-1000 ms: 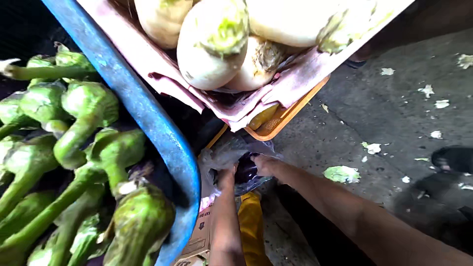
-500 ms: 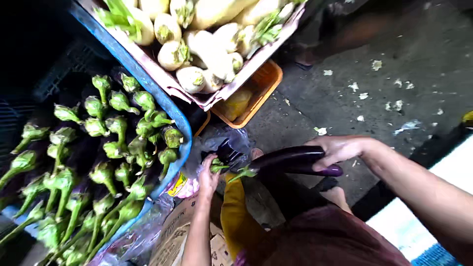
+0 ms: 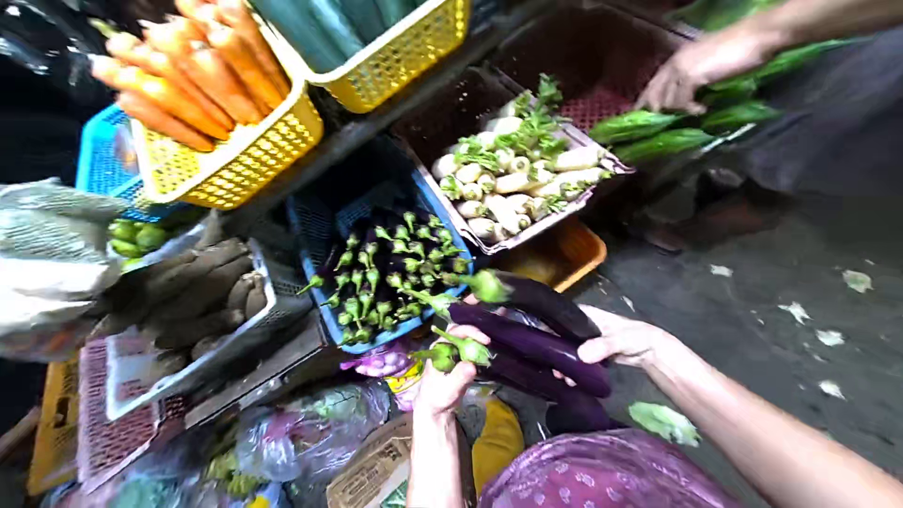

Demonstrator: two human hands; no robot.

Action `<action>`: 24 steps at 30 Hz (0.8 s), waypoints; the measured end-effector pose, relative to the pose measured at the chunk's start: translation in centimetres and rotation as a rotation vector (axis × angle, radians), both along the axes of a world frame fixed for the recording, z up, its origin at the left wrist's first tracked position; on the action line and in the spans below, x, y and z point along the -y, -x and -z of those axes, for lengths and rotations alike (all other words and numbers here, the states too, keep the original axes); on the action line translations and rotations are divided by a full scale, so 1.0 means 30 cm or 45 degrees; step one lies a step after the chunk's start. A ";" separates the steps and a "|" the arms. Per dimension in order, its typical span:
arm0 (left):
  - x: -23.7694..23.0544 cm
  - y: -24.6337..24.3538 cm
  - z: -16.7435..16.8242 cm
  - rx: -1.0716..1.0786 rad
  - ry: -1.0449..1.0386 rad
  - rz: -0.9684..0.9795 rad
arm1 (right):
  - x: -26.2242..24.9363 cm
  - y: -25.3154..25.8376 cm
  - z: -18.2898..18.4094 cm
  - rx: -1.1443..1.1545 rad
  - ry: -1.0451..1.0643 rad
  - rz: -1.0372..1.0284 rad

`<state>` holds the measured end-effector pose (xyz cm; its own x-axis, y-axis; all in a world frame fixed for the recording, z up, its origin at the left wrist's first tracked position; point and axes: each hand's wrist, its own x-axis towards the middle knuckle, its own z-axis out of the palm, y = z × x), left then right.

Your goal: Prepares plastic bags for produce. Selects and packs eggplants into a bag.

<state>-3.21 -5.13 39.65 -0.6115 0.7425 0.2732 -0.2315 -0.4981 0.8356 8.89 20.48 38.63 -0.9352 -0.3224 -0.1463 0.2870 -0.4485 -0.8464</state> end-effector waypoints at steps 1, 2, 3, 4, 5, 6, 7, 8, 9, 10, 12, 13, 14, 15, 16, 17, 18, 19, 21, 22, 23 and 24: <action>0.028 0.024 -0.007 0.030 -0.011 -0.019 | 0.020 0.046 -0.044 0.000 -0.158 0.015; 0.059 0.042 -0.018 0.052 0.015 -0.065 | 0.043 0.090 -0.093 -0.017 -0.379 0.043; 0.090 0.057 -0.036 0.045 0.028 -0.100 | 0.070 0.129 -0.136 -0.047 -0.610 0.063; 0.116 0.072 -0.055 0.026 0.018 -0.128 | 0.099 0.166 -0.173 -0.095 -0.802 0.070; 0.142 0.088 -0.071 0.010 -0.006 -0.144 | 0.127 0.196 -0.201 -0.154 -0.923 0.085; 0.169 0.101 -0.085 -0.007 -0.027 -0.155 | 0.155 0.220 -0.224 -0.218 -0.983 0.107; 0.197 0.110 -0.099 -0.018 -0.042 -0.165 | 0.184 0.238 -0.247 -0.268 -0.995 0.118; 0.226 0.117 -0.112 -0.032 -0.064 -0.169 | 0.210 0.250 -0.263 -0.321 -0.979 0.121; 0.252 0.125 -0.123 -0.042 -0.089 -0.178 | 0.233 0.262 -0.276 -0.376 -0.950 0.110; 0.276 0.138 -0.134 -0.057 -0.107 -0.183 | 0.252 0.277 -0.287 -0.434 -0.921 0.092; 0.325 0.161 -0.155 -0.119 -0.129 -0.174 | 0.286 0.318 -0.304 -0.546 -0.883 0.030; 0.346 0.173 -0.167 -0.146 -0.127 -0.171 | 0.304 0.346 -0.314 -0.585 -0.890 0.011; 0.362 0.184 -0.179 -0.177 -0.110 -0.171 | 0.323 0.378 -0.323 -0.621 -0.911 0.006; 0.375 0.190 -0.192 -0.204 -0.073 -0.180 | 0.342 0.408 -0.333 -0.664 -0.941 0.005; 0.386 0.196 -0.203 -0.225 -0.028 -0.192 | 0.364 0.436 -0.346 -0.710 -0.990 0.002; 0.394 0.201 -0.213 -0.243 0.032 -0.209 | 0.390 0.463 -0.363 -0.762 -1.043 -0.009; 0.401 0.205 -0.220 -0.276 0.111 -0.233 | 0.418 0.489 -0.385 -0.805 -1.088 -0.047; 0.407 0.207 -0.224 -0.309 0.194 -0.264 | 0.447 0.511 -0.406 -0.829 -1.114 -0.105; 0.420 0.213 -0.223 -0.387 0.311 -0.323 | 0.487 0.554 -0.422 -0.878 -1.140 -0.168; 0.433 0.220 -0.218 -0.425 0.310 -0.339 | 0.490 0.576 -0.423 -0.885 -1.129 -0.166; 0.453 0.227 -0.215 -0.449 0.277 -0.356 | 0.480 0.600 -0.429 -0.878 -1.119 -0.125; 0.481 0.234 -0.216 -0.445 0.222 -0.373 | 0.456 0.628 -0.445 -0.852 -1.136 -0.052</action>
<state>-10.25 -19.56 46.14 -0.6953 0.6061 0.3863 0.2066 -0.3462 0.9151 -9.96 6.81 51.97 -0.9032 -0.3854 0.1890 -0.3470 0.3966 -0.8499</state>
